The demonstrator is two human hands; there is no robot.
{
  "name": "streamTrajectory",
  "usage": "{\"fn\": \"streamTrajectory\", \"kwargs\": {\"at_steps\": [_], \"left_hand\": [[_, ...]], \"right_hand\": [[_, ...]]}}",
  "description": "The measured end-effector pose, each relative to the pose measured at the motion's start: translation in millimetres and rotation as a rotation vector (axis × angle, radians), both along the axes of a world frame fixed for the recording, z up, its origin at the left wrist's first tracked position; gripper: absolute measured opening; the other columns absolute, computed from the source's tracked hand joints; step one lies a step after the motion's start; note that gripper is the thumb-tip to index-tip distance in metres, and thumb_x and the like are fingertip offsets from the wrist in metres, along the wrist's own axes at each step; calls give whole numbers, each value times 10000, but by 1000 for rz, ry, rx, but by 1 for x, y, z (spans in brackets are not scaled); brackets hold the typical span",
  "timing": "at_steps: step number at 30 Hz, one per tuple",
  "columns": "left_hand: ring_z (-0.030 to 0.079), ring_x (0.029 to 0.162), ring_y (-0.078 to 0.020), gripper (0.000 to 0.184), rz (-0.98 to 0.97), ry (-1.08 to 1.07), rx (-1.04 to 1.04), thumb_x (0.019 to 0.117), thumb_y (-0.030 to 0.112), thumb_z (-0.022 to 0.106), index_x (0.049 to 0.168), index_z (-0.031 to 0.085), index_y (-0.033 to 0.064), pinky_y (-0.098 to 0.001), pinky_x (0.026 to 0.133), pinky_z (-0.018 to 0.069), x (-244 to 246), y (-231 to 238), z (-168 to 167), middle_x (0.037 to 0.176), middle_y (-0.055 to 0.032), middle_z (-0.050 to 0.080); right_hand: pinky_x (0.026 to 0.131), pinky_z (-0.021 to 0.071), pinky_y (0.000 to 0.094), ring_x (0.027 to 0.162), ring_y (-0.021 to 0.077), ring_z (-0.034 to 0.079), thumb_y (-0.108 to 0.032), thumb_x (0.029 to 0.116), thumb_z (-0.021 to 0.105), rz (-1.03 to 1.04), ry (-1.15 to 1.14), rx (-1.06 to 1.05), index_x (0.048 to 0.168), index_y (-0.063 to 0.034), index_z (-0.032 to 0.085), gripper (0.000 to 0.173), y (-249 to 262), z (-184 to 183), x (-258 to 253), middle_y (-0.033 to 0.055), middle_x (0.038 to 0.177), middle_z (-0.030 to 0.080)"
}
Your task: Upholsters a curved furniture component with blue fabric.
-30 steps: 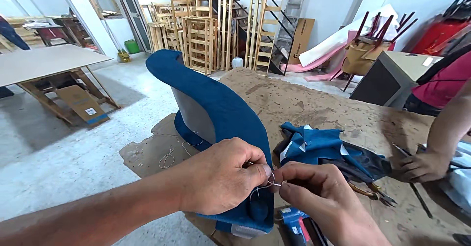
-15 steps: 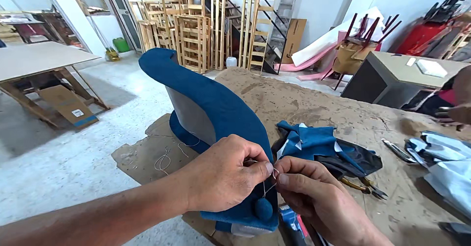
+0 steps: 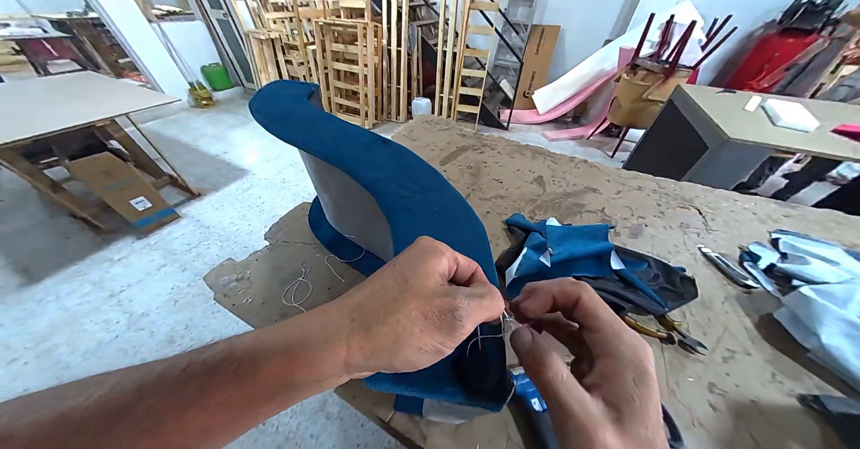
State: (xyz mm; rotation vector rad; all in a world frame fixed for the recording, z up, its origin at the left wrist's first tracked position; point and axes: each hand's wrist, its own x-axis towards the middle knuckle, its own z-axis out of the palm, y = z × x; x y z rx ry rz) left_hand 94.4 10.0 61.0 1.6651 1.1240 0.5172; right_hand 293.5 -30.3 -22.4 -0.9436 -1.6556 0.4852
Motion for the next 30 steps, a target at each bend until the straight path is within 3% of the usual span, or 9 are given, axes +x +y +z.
{"fn": "streamTrajectory", "kwargs": {"at_steps": [3, 7, 14, 19, 23, 27, 30], "left_hand": [[388, 434, -68, 266, 14, 14, -20, 1007, 198, 614, 780, 715, 105, -192, 413, 292, 2, 0, 1, 551, -11, 487], [397, 444, -68, 271, 11, 25, -10, 1011, 201, 615, 776, 711, 108, -196, 419, 303, 2, 0, 1, 562, -10, 497], [394, 439, -66, 236, -5, 19, 1, 1004, 182, 637, 803, 732, 104, -191, 415, 297, 1, 2, 0, 559, -8, 503], [376, 446, -61, 226, -37, 17, -8, 995, 195, 644, 798, 727, 123, -197, 423, 272, -2, 3, 0, 569, 0, 511], [431, 478, -68, 232, -35, 49, 22, 995, 206, 638, 792, 729, 139, -212, 445, 309, -1, 4, 0, 594, 7, 552], [489, 527, -73, 222, -65, 63, 44, 994, 210, 646, 801, 730, 138, -219, 475, 354, -1, 6, -1, 635, 6, 592], [580, 615, -70, 227, -78, 101, 75, 998, 209, 636, 795, 721, 153, -232, 538, 440, -2, 7, -1, 684, 17, 641]], "right_hand": [[774, 606, 301, 937, 88, 687, -383, 916, 723, -144, -103, 181, 1002, -152, 666, 252, -1, -1, -4, -32, 987, 707], [698, 574, 233, 885, 61, 674, -355, 886, 743, -274, -225, 302, 927, -160, 714, 201, -1, 0, -10, -23, 954, 709], [636, 570, 193, 806, 34, 682, -236, 915, 729, -236, -227, 313, 901, -145, 790, 111, 3, -3, -8, -19, 928, 741], [499, 499, 181, 640, 7, 618, -217, 940, 613, -24, -34, -78, 861, -169, 710, 135, 3, 6, 4, -84, 789, 680], [507, 499, 198, 611, 32, 621, -203, 967, 523, 103, 23, -264, 836, -165, 704, 227, 8, 12, 15, -57, 733, 677], [551, 448, 184, 644, 14, 571, -262, 994, 449, 567, 281, -669, 769, -168, 678, 334, 18, 13, 30, -50, 747, 644], [649, 519, 209, 737, 23, 624, -304, 976, 539, 928, 299, -701, 759, -179, 672, 284, 25, 5, 45, -73, 784, 645]]}}
